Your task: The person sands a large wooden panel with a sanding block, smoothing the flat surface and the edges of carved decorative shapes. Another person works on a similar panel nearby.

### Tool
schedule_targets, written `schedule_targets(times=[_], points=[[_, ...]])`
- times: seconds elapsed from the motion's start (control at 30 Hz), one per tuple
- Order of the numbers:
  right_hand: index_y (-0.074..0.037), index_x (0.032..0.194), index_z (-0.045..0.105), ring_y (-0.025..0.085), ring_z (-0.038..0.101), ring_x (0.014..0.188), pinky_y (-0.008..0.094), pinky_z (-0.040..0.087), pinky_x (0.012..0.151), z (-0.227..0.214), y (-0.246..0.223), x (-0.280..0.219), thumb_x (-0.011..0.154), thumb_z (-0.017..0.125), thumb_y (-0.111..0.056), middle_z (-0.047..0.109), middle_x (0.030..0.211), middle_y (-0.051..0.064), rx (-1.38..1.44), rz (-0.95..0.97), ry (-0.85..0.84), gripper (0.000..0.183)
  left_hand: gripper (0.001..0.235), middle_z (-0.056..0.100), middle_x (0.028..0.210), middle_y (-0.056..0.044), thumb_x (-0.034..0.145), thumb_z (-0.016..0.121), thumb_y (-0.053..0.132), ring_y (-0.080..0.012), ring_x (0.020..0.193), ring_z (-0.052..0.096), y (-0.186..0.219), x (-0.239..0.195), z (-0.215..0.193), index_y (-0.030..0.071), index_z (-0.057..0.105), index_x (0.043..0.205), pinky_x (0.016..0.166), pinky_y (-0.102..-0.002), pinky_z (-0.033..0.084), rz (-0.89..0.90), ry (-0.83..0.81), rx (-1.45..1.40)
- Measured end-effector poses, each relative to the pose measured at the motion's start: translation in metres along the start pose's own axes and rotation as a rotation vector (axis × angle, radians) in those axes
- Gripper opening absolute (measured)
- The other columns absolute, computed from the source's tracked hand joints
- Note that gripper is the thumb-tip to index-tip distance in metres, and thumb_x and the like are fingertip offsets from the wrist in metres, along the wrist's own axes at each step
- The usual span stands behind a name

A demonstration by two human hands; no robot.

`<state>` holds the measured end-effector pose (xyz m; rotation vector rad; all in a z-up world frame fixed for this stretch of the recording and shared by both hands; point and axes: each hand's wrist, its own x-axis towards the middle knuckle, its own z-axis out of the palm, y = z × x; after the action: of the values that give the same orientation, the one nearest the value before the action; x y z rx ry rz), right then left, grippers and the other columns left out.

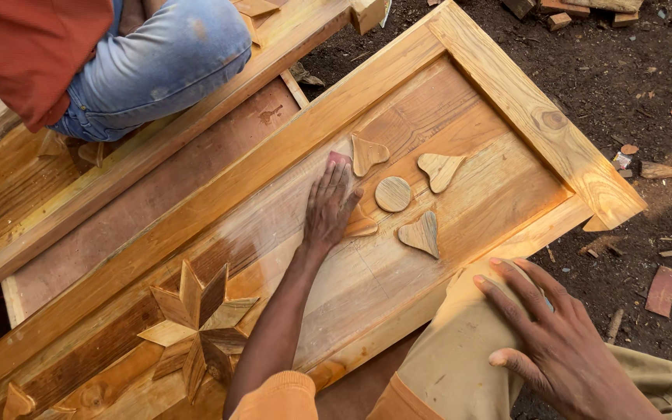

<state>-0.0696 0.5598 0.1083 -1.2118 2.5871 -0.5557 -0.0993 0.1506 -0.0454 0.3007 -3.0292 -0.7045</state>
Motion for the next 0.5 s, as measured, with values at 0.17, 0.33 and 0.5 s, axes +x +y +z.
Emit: schedule_targets(times=[0.17,0.33,0.5], points=[[-0.024,0.161,0.025,0.038,0.019,0.151,0.058,0.021,0.117,0.007,0.002,-0.004,0.085,0.024,-0.075,0.022,0.166,0.012,-0.037,-0.032,0.04,0.092,0.086,0.026,0.171,-0.008,0.1,0.026,0.069,-0.0231,0.16,0.015,0.017,-0.158,-0.02,0.011,0.026,0.163,0.129,-0.047,0.007,-0.089,-0.069,-0.033],[-0.023,0.159,0.025,0.039,0.021,0.148,0.061,0.023,0.114,0.014,0.003,-0.003,0.081,0.025,-0.079,0.021,0.165,0.013,-0.07,-0.052,0.075,0.096,0.084,0.025,0.171,-0.008,0.101,0.027,0.068,-0.0226,0.16,0.015,0.01,-0.201,-0.018,0.011,0.024,0.163,0.129,-0.046,0.004,-0.154,-0.076,0.009],[-0.023,0.162,0.025,0.038,0.025,0.148,0.058,0.024,0.117,0.008,0.007,-0.004,0.085,0.027,-0.08,0.023,0.166,0.011,-0.031,-0.049,0.065,0.096,0.087,0.024,0.172,-0.007,0.1,0.021,0.071,-0.0207,0.16,0.015,-0.007,-0.066,0.004,0.011,0.024,0.164,0.13,-0.046,0.004,-0.029,0.029,0.059]])
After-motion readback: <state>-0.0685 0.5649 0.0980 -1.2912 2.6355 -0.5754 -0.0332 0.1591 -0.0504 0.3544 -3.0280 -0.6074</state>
